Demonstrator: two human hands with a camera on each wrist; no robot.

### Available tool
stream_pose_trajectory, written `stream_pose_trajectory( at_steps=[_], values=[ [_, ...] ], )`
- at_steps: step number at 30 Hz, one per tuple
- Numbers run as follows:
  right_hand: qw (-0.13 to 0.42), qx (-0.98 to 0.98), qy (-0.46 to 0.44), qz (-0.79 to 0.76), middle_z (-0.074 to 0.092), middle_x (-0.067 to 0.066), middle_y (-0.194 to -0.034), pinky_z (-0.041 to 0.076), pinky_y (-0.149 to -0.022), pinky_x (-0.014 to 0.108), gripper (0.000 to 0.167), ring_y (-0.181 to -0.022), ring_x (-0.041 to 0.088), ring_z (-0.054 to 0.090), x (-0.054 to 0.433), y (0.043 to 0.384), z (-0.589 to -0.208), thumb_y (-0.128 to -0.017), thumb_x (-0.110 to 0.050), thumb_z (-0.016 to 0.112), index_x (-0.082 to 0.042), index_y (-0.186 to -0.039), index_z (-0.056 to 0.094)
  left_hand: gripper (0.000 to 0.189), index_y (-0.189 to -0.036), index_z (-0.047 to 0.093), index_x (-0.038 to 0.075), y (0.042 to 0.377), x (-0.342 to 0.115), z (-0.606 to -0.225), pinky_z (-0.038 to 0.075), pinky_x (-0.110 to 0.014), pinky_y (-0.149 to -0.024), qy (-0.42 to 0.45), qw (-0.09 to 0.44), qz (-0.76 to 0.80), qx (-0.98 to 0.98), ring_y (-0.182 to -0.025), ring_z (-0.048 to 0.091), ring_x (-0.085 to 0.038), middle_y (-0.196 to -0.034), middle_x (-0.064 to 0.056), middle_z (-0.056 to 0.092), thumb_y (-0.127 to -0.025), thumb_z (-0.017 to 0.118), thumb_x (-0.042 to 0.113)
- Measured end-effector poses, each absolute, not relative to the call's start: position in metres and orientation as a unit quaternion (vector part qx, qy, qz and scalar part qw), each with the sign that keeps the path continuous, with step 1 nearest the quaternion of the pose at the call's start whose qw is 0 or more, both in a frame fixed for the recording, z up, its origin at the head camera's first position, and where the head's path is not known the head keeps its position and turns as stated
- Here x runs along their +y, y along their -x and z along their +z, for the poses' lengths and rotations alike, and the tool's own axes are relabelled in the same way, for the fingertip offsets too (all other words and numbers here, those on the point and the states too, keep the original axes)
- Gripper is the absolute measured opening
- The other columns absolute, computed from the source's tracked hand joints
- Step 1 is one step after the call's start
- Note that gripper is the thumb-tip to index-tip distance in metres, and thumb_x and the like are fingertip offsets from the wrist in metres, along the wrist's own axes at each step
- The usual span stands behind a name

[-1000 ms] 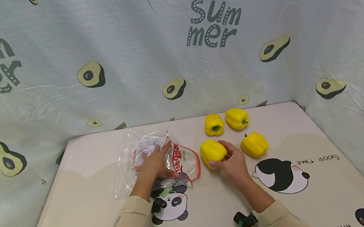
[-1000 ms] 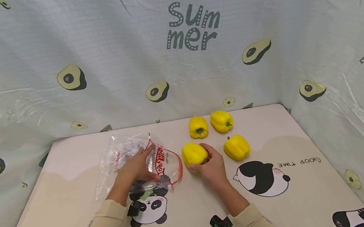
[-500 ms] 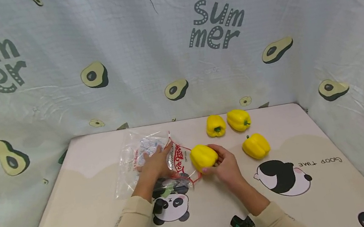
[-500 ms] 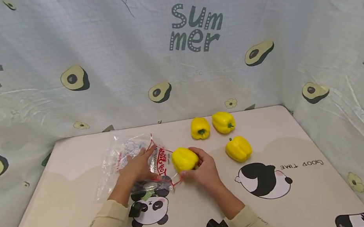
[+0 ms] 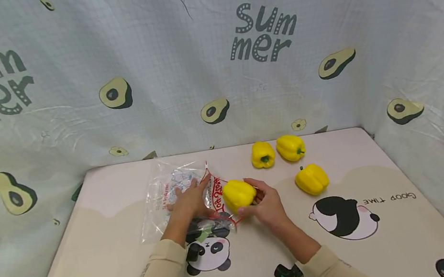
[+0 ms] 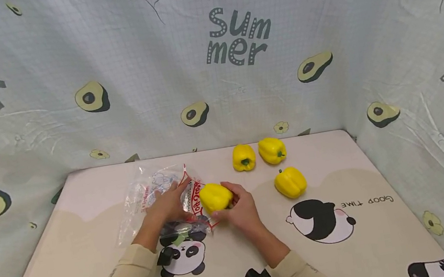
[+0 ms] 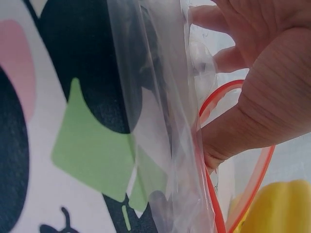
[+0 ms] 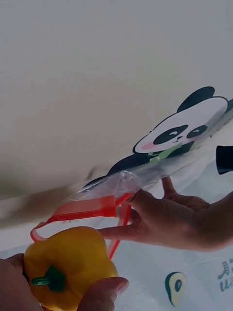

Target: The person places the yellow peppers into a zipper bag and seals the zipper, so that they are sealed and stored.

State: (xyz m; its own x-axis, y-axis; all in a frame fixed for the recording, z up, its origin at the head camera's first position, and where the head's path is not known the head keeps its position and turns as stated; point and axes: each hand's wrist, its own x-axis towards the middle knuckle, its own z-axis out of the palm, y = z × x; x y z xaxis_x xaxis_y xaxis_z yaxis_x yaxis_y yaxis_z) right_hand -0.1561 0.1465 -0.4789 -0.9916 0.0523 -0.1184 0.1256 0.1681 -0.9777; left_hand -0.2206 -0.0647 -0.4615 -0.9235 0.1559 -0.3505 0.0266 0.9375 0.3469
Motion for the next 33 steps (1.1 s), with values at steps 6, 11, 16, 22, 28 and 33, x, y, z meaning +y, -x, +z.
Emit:
stream_pose_trajectory(
  at_steps=[6, 11, 16, 22, 28, 33],
  values=[
    [0.024, 0.761, -0.055, -0.646, 0.055, 0.013, -0.154, 0.041, -0.122, 0.048, 0.076, -0.144, 0.035, 0.053, 0.138, 0.158, -0.48, -0.08, 0.004, 0.085, -0.011, -0.148, 0.056, 0.114, -0.166, 0.023, 0.038, 0.221, -0.065, -0.461, 0.017, -0.097, -0.097, -0.048, 0.187, 0.167, 0.967, -0.151, 0.007, -0.07, -0.174, -0.018, 0.021, -0.075, 0.092, 0.04],
    [0.021, 0.762, -0.049, -0.645, 0.056, 0.012, -0.153, 0.041, -0.122, 0.046, 0.078, -0.144, 0.034, 0.054, 0.132, 0.161, -0.483, -0.077, 0.004, 0.087, -0.011, -0.148, 0.056, 0.113, -0.165, 0.023, 0.041, 0.221, -0.065, -0.461, 0.016, -0.097, -0.097, -0.042, 0.188, 0.167, 0.967, -0.152, 0.007, -0.069, -0.175, -0.017, 0.02, -0.075, 0.092, 0.039],
    [0.019, 0.767, -0.051, -0.639, 0.058, 0.011, -0.151, 0.043, -0.121, 0.047, 0.077, -0.141, 0.033, 0.056, 0.127, 0.161, -0.483, -0.077, 0.004, 0.087, -0.012, -0.147, 0.058, 0.112, -0.165, 0.024, 0.043, 0.22, -0.064, -0.462, 0.016, -0.097, -0.097, -0.039, 0.189, 0.173, 0.966, -0.152, 0.005, -0.069, -0.175, -0.016, 0.019, -0.076, 0.092, 0.038],
    [0.019, 0.769, -0.051, -0.637, 0.06, 0.008, -0.149, 0.045, -0.12, 0.048, 0.078, -0.138, 0.031, 0.057, 0.12, 0.163, -0.481, -0.076, 0.003, 0.087, -0.015, -0.146, 0.059, 0.111, -0.165, 0.024, 0.042, 0.221, -0.064, -0.462, 0.015, -0.097, -0.097, -0.04, 0.186, 0.179, 0.965, -0.152, 0.006, -0.07, -0.175, -0.016, 0.019, -0.077, 0.092, 0.035],
    [0.017, 0.769, -0.043, -0.637, 0.06, 0.01, -0.148, 0.044, -0.121, 0.049, 0.075, -0.135, 0.032, 0.058, 0.113, 0.166, -0.48, -0.078, 0.003, 0.087, -0.013, -0.146, 0.059, 0.11, -0.165, 0.025, 0.041, 0.221, -0.062, -0.462, 0.015, -0.096, -0.1, -0.033, 0.188, 0.18, 0.965, -0.153, 0.007, -0.067, -0.175, -0.016, 0.02, -0.078, 0.091, 0.03],
    [0.021, 0.775, -0.046, -0.63, 0.06, 0.01, -0.148, 0.045, -0.12, 0.048, 0.075, -0.135, 0.031, 0.059, 0.109, 0.168, -0.482, -0.079, 0.001, 0.087, -0.013, -0.146, 0.058, 0.11, -0.165, 0.026, 0.041, 0.219, -0.062, -0.46, 0.015, -0.096, -0.101, -0.03, 0.188, 0.187, 0.964, -0.153, 0.007, -0.067, -0.175, -0.016, 0.02, -0.078, 0.091, 0.026]
  ],
)
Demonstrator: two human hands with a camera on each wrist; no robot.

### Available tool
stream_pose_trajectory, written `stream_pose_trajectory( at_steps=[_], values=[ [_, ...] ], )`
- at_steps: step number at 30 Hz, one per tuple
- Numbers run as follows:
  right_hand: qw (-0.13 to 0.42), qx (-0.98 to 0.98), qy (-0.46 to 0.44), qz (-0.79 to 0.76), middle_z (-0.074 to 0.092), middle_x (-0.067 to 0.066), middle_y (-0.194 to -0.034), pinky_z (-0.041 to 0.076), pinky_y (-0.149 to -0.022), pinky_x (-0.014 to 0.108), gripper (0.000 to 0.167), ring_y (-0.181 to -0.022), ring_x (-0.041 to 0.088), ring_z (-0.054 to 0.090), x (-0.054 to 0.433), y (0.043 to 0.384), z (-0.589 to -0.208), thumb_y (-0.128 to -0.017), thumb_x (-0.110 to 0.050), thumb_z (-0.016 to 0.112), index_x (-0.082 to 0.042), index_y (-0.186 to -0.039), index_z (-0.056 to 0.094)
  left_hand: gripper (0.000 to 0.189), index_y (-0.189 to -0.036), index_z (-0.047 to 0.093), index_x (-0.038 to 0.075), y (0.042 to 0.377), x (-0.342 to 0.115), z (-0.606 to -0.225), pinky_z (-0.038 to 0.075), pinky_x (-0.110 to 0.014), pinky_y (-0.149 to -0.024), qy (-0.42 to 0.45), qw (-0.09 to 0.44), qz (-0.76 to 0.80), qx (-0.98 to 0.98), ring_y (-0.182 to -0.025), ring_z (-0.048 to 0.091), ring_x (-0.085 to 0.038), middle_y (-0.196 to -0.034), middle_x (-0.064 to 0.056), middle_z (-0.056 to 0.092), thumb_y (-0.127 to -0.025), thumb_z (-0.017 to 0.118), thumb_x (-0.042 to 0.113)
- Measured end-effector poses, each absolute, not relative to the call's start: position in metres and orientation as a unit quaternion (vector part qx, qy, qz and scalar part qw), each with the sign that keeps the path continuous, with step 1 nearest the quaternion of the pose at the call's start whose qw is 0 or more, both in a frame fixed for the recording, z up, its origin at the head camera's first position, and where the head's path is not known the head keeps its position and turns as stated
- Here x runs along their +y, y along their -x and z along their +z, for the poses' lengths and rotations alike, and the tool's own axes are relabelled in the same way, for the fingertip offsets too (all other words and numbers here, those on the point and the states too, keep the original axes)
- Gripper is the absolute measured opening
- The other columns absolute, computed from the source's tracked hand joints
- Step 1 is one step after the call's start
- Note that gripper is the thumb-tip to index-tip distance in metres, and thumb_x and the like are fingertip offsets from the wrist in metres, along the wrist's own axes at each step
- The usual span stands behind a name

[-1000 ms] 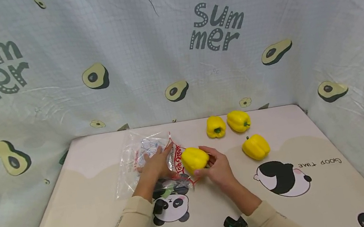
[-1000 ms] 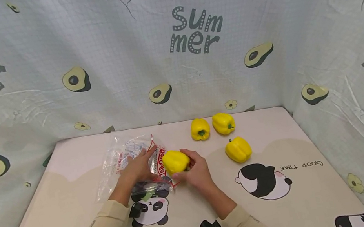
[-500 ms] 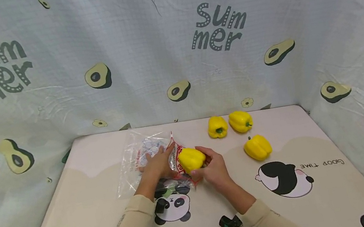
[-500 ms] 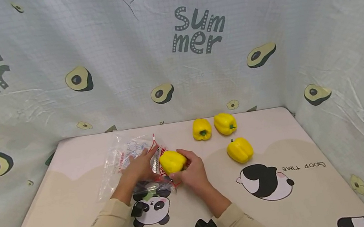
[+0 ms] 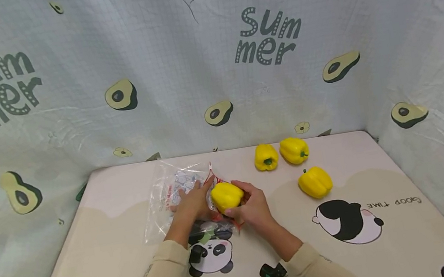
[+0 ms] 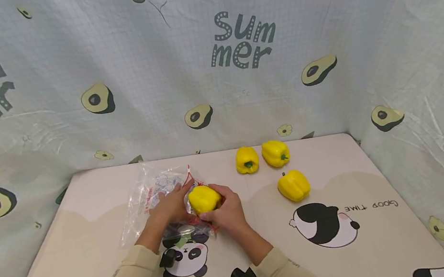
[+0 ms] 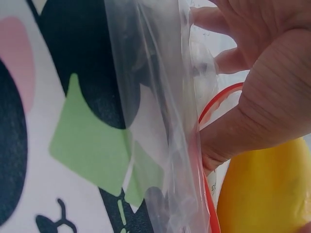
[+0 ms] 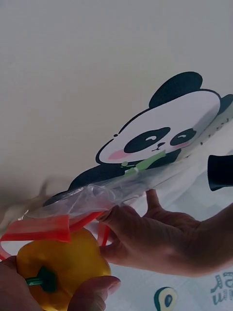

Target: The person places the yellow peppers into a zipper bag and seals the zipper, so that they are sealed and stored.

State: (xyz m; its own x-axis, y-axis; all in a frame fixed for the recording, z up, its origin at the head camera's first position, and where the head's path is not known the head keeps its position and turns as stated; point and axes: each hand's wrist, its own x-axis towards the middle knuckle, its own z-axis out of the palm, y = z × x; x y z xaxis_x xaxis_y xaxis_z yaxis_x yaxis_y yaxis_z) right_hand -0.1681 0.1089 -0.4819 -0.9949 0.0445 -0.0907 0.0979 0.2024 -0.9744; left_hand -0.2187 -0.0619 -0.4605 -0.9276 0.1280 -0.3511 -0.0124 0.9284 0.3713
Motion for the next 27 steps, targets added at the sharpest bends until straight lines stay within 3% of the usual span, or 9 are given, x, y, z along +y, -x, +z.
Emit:
stream_pose_trajectory(
  at_steps=[10, 19, 27],
  values=[
    [0.011, 0.775, -0.059, -0.629, 0.057, 0.011, -0.15, 0.042, -0.122, 0.05, 0.076, -0.137, 0.033, 0.056, 0.109, 0.177, -0.487, -0.08, 0.001, 0.086, -0.013, -0.148, 0.056, 0.115, -0.165, 0.023, 0.042, 0.217, -0.059, -0.458, 0.013, -0.096, -0.099, -0.048, 0.189, 0.189, 0.962, -0.152, 0.006, -0.069, -0.175, -0.015, 0.02, -0.075, 0.093, 0.029],
    [-0.008, 0.796, -0.037, -0.605, 0.057, 0.008, -0.153, 0.041, -0.123, 0.052, 0.075, -0.14, 0.033, 0.054, 0.108, 0.181, -0.496, -0.081, -0.002, 0.085, -0.017, -0.148, 0.057, 0.11, -0.164, 0.031, 0.033, 0.212, -0.066, -0.455, 0.015, -0.096, -0.099, -0.054, 0.195, 0.193, 0.96, -0.152, 0.008, -0.068, -0.175, -0.015, 0.021, -0.074, 0.094, 0.03],
    [-0.024, 0.832, -0.022, -0.555, 0.059, 0.012, -0.151, 0.043, -0.121, 0.055, 0.076, -0.137, 0.036, 0.056, 0.1, 0.185, -0.49, -0.081, -0.01, 0.085, -0.011, -0.15, 0.053, 0.107, -0.164, 0.032, 0.03, 0.215, -0.07, -0.457, 0.015, -0.098, -0.097, -0.06, 0.19, 0.207, 0.958, -0.151, 0.01, -0.07, -0.174, -0.015, 0.023, -0.075, 0.093, 0.03]
  ],
)
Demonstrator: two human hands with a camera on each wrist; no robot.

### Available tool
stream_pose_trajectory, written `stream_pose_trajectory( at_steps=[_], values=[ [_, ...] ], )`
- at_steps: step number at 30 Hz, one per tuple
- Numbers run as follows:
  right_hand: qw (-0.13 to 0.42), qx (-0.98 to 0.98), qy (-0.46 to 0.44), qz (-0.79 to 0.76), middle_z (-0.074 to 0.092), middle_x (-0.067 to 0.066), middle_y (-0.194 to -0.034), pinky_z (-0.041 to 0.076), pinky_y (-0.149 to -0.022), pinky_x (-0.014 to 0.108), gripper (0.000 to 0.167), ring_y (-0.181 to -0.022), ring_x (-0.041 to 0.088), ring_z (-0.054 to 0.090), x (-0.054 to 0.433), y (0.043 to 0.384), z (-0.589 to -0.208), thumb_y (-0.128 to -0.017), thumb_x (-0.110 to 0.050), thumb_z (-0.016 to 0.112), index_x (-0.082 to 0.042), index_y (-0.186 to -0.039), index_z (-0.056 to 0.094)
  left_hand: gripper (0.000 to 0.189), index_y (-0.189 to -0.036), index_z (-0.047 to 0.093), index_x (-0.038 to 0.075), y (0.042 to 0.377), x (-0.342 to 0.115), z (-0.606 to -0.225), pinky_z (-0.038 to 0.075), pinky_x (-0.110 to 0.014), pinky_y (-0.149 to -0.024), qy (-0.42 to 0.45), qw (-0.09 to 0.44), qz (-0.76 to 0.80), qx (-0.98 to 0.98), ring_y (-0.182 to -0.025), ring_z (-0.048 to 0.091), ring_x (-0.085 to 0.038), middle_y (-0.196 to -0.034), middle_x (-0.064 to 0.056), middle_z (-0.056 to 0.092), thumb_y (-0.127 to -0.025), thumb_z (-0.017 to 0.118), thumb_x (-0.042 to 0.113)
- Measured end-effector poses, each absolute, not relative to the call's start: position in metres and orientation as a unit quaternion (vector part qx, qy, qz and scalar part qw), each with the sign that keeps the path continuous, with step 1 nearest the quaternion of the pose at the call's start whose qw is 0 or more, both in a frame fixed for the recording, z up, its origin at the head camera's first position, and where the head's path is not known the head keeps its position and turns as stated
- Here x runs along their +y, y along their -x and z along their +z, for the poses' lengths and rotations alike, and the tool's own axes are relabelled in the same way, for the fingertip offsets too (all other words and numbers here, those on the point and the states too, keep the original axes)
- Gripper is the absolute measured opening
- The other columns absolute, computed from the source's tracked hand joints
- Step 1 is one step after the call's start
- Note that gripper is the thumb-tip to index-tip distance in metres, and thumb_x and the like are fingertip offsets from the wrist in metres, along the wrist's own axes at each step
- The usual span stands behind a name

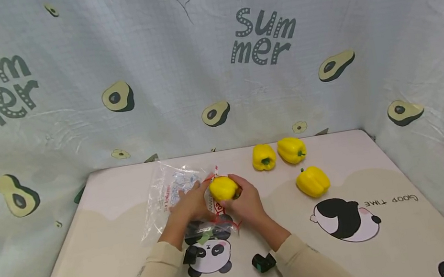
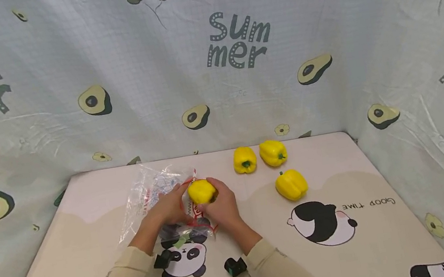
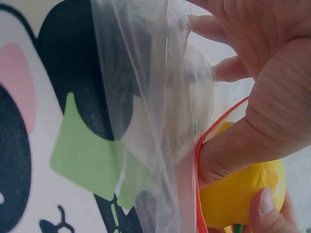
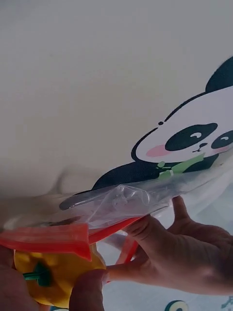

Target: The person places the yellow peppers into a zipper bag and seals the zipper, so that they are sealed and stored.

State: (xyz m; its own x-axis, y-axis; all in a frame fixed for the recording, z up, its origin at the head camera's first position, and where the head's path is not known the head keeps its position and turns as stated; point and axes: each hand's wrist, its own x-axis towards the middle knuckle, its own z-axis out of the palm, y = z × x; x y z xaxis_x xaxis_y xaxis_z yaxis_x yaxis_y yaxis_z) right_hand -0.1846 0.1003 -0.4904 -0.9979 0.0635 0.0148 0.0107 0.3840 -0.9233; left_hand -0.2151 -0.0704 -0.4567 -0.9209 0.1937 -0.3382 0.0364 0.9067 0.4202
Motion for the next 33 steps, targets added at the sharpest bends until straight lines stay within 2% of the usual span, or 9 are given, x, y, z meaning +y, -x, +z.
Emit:
stream_pose_trajectory(
  at_steps=[5, 12, 21, 27, 33],
  values=[
    [0.029, -0.846, 0.022, 0.531, 0.061, 0.013, -0.144, 0.047, -0.118, 0.053, 0.073, -0.128, 0.034, 0.06, 0.097, 0.1863, -0.4875, -0.082, -0.013, 0.086, -0.008, -0.146, 0.05, 0.109, -0.165, 0.03, 0.03, 0.2176, -0.0683, -0.4595, 0.013, -0.098, -0.098, -0.064, 0.19, 0.213, 0.956, -0.151, 0.008, -0.069, -0.175, -0.014, 0.021, -0.076, 0.093, 0.028],
    [0.038, -0.858, 0.025, 0.512, 0.053, 0.015, -0.144, 0.047, -0.119, 0.052, 0.073, -0.13, 0.034, 0.055, 0.0945, 0.1867, -0.4878, -0.085, -0.02, 0.087, -0.01, -0.149, 0.054, 0.114, -0.166, 0.024, 0.034, 0.2184, -0.0703, -0.4568, 0.011, -0.099, -0.095, -0.069, 0.196, 0.223, 0.952, -0.15, 0.006, -0.071, -0.176, -0.014, 0.017, -0.075, 0.093, 0.029],
    [0.023, -0.865, 0.021, 0.501, 0.043, 0.016, -0.151, 0.045, -0.12, 0.052, 0.074, -0.134, 0.035, 0.052, 0.0929, 0.1868, -0.4876, -0.087, -0.015, 0.075, -0.008, -0.155, 0.047, 0.113, -0.167, 0.024, 0.03, 0.2212, -0.0732, -0.458, 0.009, -0.097, -0.099, -0.06, 0.199, 0.23, 0.951, -0.153, 0.006, -0.067, -0.176, -0.013, 0.016, -0.075, 0.092, 0.027],
    [0.034, -0.875, 0.022, 0.482, 0.052, 0.015, -0.139, 0.049, -0.117, 0.047, 0.063, -0.127, 0.031, 0.057, 0.0916, 0.1872, -0.4888, -0.091, -0.019, 0.079, -0.006, -0.145, 0.049, 0.112, -0.166, 0.024, 0.033, 0.2189, -0.0751, -0.4572, 0.01, -0.097, -0.1, -0.059, 0.203, 0.236, 0.948, -0.154, 0.004, -0.066, -0.177, -0.012, 0.014, -0.076, 0.091, 0.026],
    [0.03, -0.886, 0.032, 0.461, 0.061, 0.014, -0.134, 0.051, -0.115, 0.049, 0.064, -0.123, 0.031, 0.06, 0.0904, 0.1905, -0.4836, -0.089, -0.029, 0.083, -0.008, -0.142, 0.053, 0.115, -0.167, 0.02, 0.033, 0.2189, -0.0732, -0.4546, 0.01, -0.097, -0.099, -0.062, 0.198, 0.234, 0.95, -0.152, 0.005, -0.069, -0.177, -0.014, 0.012, -0.077, 0.091, 0.026]
  ],
)
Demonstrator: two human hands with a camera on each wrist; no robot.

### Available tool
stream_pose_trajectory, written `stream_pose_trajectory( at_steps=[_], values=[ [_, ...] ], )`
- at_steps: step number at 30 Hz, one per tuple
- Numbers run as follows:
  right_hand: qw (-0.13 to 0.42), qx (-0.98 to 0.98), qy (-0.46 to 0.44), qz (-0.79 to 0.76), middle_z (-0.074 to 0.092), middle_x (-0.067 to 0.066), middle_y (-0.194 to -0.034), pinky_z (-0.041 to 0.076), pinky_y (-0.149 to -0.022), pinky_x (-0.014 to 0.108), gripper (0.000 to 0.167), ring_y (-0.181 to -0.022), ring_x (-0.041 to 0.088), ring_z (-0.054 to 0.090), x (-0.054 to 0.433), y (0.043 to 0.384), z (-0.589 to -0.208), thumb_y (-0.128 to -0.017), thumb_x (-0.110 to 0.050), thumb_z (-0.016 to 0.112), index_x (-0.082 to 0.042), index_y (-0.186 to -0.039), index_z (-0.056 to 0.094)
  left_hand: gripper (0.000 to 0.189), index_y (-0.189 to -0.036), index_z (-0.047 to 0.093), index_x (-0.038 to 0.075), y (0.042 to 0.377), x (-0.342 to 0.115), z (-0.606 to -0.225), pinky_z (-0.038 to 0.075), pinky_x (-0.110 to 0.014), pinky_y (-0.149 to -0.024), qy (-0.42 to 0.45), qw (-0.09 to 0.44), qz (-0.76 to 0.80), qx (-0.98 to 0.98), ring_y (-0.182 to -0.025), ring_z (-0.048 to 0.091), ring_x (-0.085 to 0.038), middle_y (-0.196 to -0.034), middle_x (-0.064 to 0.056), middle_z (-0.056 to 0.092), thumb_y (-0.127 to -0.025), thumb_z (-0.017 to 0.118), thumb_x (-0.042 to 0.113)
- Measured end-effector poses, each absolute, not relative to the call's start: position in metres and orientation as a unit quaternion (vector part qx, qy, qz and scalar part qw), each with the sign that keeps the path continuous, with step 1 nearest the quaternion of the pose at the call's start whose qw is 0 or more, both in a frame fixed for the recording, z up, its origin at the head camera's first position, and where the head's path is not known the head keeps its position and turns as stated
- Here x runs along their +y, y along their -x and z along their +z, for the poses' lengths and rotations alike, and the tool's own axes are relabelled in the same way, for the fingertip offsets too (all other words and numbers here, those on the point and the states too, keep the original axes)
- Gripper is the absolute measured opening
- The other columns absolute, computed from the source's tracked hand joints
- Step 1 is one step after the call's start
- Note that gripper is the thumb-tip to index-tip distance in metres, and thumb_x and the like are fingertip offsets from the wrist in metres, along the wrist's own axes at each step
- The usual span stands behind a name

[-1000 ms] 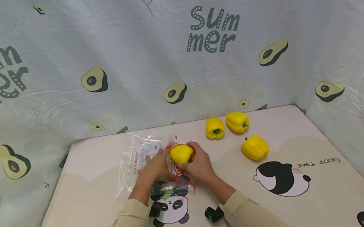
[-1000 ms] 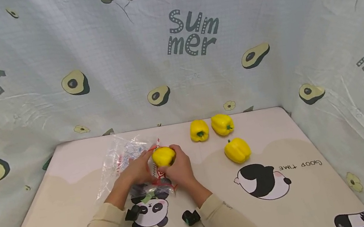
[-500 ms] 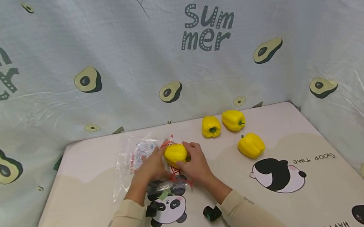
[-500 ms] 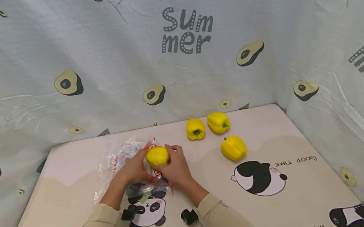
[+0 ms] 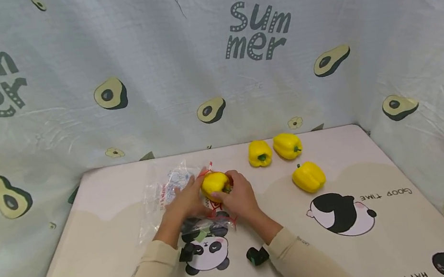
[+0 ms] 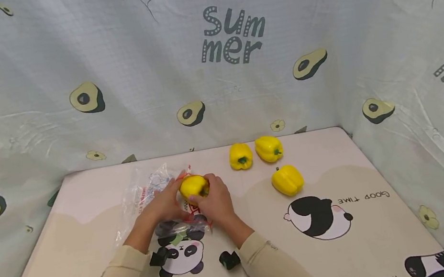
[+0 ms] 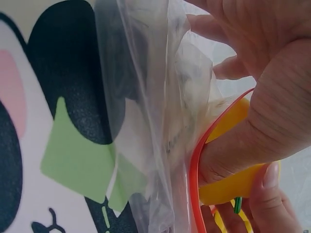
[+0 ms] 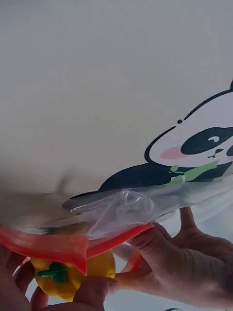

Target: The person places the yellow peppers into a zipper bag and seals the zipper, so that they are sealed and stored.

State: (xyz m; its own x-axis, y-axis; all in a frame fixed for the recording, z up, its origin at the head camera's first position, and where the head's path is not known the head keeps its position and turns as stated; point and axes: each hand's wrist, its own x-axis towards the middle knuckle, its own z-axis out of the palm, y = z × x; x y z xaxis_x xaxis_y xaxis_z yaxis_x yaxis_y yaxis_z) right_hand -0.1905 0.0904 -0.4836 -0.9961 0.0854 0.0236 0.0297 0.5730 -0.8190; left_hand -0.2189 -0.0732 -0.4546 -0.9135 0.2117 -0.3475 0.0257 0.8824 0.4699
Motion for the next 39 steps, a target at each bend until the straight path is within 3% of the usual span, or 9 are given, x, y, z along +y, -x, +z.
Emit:
stream_pose_trajectory(
  at_steps=[5, 13, 16, 22, 26, 30, 34, 39],
  values=[
    [0.011, -0.895, 0.016, 0.445, 0.06, 0.015, -0.139, 0.049, -0.116, 0.051, 0.069, -0.126, 0.033, 0.06, 0.092, 0.193, -0.484, -0.092, -0.034, 0.079, -0.008, -0.149, 0.049, 0.12, -0.168, 0.016, 0.031, 0.22, -0.072, -0.454, 0.012, -0.097, -0.099, -0.064, 0.2, 0.229, 0.95, -0.151, 0.004, -0.07, -0.177, -0.013, 0.009, -0.075, 0.093, 0.028],
    [0.006, -0.881, -0.01, 0.472, 0.063, 0.017, -0.135, 0.056, -0.106, 0.049, 0.06, -0.117, 0.032, 0.062, 0.097, 0.199, -0.488, -0.093, -0.019, 0.074, -0.004, -0.146, 0.05, 0.121, -0.168, 0.016, 0.03, 0.22, -0.073, -0.453, 0.01, -0.097, -0.098, -0.076, 0.193, 0.232, 0.95, -0.15, 0.005, -0.071, -0.177, -0.014, 0.008, -0.075, 0.093, 0.026],
    [-0.004, -0.882, 0.002, 0.471, 0.064, 0.017, -0.134, 0.055, -0.107, 0.05, 0.058, -0.117, 0.033, 0.063, 0.095, 0.198, -0.486, -0.093, -0.019, 0.075, -0.005, -0.143, 0.05, 0.119, -0.168, 0.019, 0.026, 0.219, -0.074, -0.453, 0.011, -0.093, -0.105, -0.084, 0.188, 0.237, 0.949, -0.152, 0.01, -0.068, -0.177, -0.016, 0.009, -0.075, 0.094, 0.026],
    [-0.005, -0.898, 0.011, 0.44, 0.065, 0.014, -0.138, 0.055, -0.108, 0.05, 0.06, -0.118, 0.032, 0.063, 0.088, 0.2, -0.482, -0.094, -0.028, 0.076, -0.012, -0.146, 0.051, 0.118, -0.167, 0.019, 0.014, 0.221, -0.078, -0.454, 0.01, -0.074, -0.125, -0.116, 0.167, 0.251, 0.946, -0.158, 0.023, -0.05, -0.175, -0.022, 0.013, -0.075, 0.093, 0.023],
    [-0.018, -0.906, 0.016, 0.421, 0.065, 0.013, -0.139, 0.054, -0.109, 0.051, 0.065, -0.12, 0.032, 0.062, 0.085, 0.201, -0.479, -0.095, -0.036, 0.076, -0.017, -0.151, 0.05, 0.117, -0.166, 0.021, 0.013, 0.221, -0.08, -0.454, 0.021, -0.076, -0.121, -0.109, 0.16, 0.256, 0.947, -0.152, 0.026, -0.062, -0.175, -0.024, 0.009, -0.075, 0.094, 0.022],
    [-0.029, -0.902, 0.027, 0.43, 0.065, 0.016, -0.139, 0.053, -0.112, 0.051, 0.063, -0.123, 0.033, 0.063, 0.085, 0.201, -0.478, -0.095, -0.031, 0.075, -0.012, -0.148, 0.05, 0.117, -0.167, 0.021, 0.016, 0.22, -0.081, -0.454, 0.029, -0.078, -0.117, -0.101, 0.158, 0.254, 0.949, -0.146, 0.023, -0.071, -0.176, -0.021, 0.002, -0.075, 0.094, 0.023],
    [-0.028, -0.899, 0.025, 0.435, 0.066, 0.016, -0.137, 0.053, -0.112, 0.05, 0.057, -0.123, 0.033, 0.064, 0.084, 0.201, -0.479, -0.095, -0.029, 0.074, -0.011, -0.144, 0.05, 0.116, -0.166, 0.024, 0.017, 0.22, -0.081, -0.453, 0.024, -0.078, -0.119, -0.098, 0.151, 0.249, 0.952, -0.148, 0.016, -0.072, -0.177, -0.018, -0.001, -0.074, 0.094, 0.023],
    [-0.014, -0.914, 0.001, 0.406, 0.066, 0.013, -0.141, 0.051, -0.113, 0.054, 0.06, -0.129, 0.034, 0.062, 0.084, 0.202, -0.481, -0.098, -0.036, 0.071, -0.016, -0.151, 0.052, 0.115, -0.166, 0.026, 0.017, 0.219, -0.082, -0.452, 0.021, -0.078, -0.119, -0.096, 0.145, 0.249, 0.953, -0.149, 0.011, -0.072, -0.178, -0.015, -0.004, -0.074, 0.095, 0.024]
  ],
)
